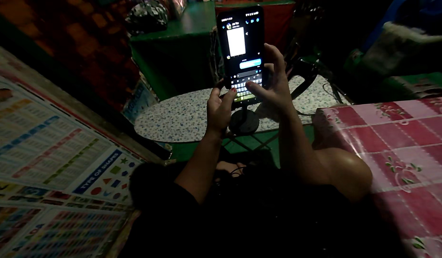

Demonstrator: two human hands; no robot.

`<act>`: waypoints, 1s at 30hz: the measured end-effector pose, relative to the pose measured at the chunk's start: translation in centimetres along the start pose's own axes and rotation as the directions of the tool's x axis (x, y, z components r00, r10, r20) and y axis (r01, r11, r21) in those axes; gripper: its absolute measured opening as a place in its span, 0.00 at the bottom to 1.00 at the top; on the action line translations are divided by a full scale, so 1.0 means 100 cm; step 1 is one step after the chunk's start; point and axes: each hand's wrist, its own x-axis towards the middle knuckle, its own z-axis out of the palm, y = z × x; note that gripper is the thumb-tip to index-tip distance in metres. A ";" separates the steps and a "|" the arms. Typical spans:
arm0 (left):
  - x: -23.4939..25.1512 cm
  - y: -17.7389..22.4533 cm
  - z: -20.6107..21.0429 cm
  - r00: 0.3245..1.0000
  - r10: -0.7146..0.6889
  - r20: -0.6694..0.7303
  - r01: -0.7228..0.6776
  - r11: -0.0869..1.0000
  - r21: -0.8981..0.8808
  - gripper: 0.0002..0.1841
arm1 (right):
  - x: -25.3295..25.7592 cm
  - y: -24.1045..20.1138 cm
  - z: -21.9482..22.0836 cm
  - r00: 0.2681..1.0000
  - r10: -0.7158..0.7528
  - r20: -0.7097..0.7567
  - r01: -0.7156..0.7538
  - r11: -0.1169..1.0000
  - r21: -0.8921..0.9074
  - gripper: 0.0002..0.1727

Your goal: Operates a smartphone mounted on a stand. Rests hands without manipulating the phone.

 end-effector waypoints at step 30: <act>-0.004 0.000 -0.002 1.000 -0.019 -0.001 0.019 0.999 -0.032 0.25 | 0.064 0.090 -0.018 0.937 -0.314 0.156 0.245 0.905 0.349 0.42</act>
